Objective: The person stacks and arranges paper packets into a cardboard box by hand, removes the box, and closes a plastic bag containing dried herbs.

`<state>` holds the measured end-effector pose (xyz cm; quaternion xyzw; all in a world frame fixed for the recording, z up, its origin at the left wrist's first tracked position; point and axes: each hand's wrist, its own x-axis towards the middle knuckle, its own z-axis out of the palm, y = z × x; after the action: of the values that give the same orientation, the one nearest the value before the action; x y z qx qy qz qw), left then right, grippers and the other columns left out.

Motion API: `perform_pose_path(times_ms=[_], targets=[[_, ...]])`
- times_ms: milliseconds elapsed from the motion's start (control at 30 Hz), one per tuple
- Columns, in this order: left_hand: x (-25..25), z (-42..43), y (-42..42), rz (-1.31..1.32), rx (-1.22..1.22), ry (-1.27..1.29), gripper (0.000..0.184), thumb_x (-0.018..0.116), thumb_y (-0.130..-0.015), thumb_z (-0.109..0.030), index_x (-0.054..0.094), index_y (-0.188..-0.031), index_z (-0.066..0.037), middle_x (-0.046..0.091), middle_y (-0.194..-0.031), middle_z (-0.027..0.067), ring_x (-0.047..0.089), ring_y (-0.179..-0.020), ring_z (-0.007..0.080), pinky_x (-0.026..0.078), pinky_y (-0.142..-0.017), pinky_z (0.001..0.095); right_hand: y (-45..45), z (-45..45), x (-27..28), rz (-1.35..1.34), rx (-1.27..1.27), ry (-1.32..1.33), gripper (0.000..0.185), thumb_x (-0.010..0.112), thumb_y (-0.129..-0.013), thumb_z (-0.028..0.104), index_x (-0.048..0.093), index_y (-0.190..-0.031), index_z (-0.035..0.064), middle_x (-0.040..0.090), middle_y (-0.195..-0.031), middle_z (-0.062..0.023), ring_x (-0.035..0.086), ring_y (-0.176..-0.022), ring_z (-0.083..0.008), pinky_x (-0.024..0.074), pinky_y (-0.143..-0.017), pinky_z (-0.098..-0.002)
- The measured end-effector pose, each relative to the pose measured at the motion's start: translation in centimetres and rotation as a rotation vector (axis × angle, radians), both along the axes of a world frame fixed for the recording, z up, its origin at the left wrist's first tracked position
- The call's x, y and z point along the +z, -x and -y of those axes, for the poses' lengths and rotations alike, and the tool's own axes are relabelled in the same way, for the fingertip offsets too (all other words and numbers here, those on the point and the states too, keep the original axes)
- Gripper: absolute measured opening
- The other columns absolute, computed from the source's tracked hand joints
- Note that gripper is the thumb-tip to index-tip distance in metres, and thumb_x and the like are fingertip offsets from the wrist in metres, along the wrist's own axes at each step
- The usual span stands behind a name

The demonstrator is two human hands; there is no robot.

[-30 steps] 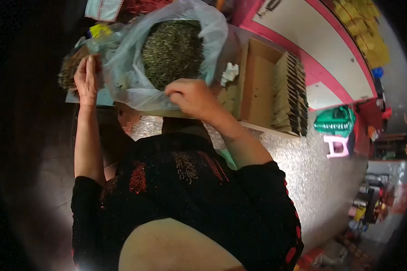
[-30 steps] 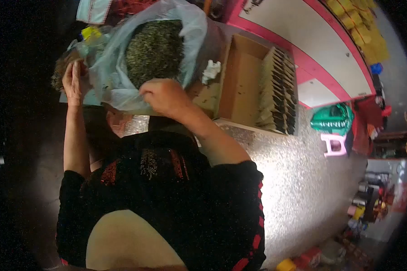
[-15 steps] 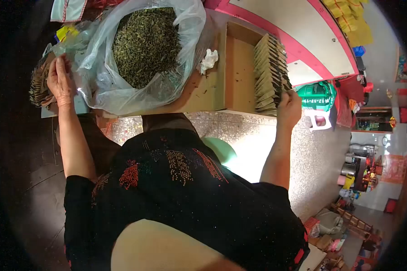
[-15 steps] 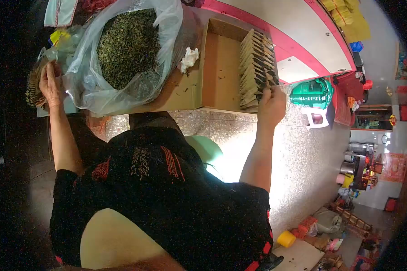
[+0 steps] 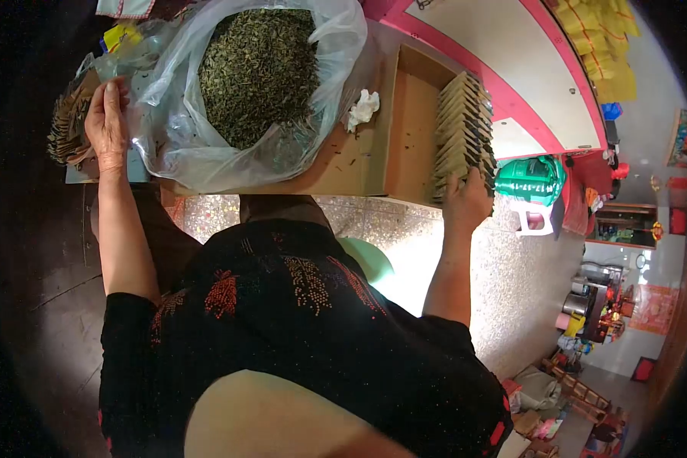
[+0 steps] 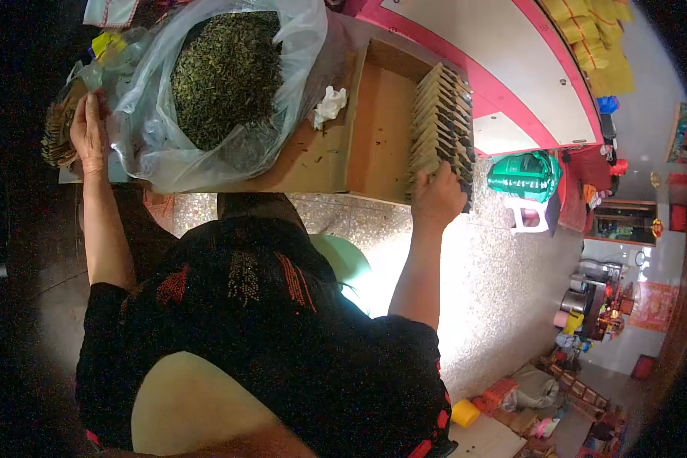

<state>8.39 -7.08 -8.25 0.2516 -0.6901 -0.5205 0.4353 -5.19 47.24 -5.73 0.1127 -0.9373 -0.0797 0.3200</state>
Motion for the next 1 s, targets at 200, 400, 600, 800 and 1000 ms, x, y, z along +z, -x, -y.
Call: perform_pose_path(times_ms=[200,400,600,800,1000], targets=[[-0.3,0.0,0.2,-0.041,-0.008,0.018,0.034,0.05,-0.092,-0.033,0.062,-0.1,-0.003,0.056,-0.082,-0.0008,0.047,-0.072,0.0049,0.04,-0.069,0.0183,0.4,0.6,0.5,0.102,-0.115,0.09,0.024,0.061,-0.076,0.028,0.054,-0.088,0.0086,0.06,-0.075,-0.0084,0.057,-0.07,-0.0286,0.0378,-0.064,-0.0404],[-0.2,-0.2,0.0,0.053,0.019,0.072,0.034,0.05,-0.092,-0.034,0.063,-0.1,-0.003,0.057,-0.082,0.0001,0.049,-0.073,0.0063,0.042,-0.069,0.0207,1.2,-0.3,-0.6,-0.021,-0.096,0.068,0.017,0.062,-0.074,0.022,0.051,-0.076,0.0102,0.058,-0.069,-0.008,0.055,-0.06,-0.0299,0.0374,-0.056,-0.039],[0.1,-0.7,0.0,0.103,0.049,0.087,0.034,0.051,-0.091,-0.034,0.063,-0.099,-0.003,0.058,-0.082,0.0005,0.05,-0.073,0.0065,0.042,-0.069,0.0207,1.4,-0.4,-0.3,-0.076,0.021,0.102,0.016,0.062,-0.072,0.02,0.051,-0.069,0.0102,0.056,-0.062,-0.009,0.052,-0.054,-0.0304,0.0372,-0.052,-0.038],[0.2,-0.8,0.0,0.072,0.043,0.139,0.033,0.051,-0.091,-0.034,0.063,-0.099,-0.004,0.058,-0.082,0.0005,0.05,-0.073,0.0064,0.042,-0.069,0.0204,2.0,-1.1,-0.5,-0.116,0.051,0.065,0.018,0.062,-0.073,0.019,0.051,-0.062,0.0101,0.055,-0.058,-0.0087,0.05,-0.05,-0.0294,0.0379,-0.049,-0.0396],[0.1,-0.8,-0.1,0.083,0.058,0.13,0.033,0.051,-0.091,-0.033,0.063,-0.1,-0.004,0.058,-0.083,0.0009,0.05,-0.074,0.0064,0.041,-0.069,0.0198,2.1,-1.3,1.3,-0.173,0.006,0.028,0.015,0.063,-0.072,0.021,0.055,-0.065,0.0108,0.053,-0.051,-0.0121,0.052,-0.049,-0.0354,0.0422,-0.046,-0.0422]])
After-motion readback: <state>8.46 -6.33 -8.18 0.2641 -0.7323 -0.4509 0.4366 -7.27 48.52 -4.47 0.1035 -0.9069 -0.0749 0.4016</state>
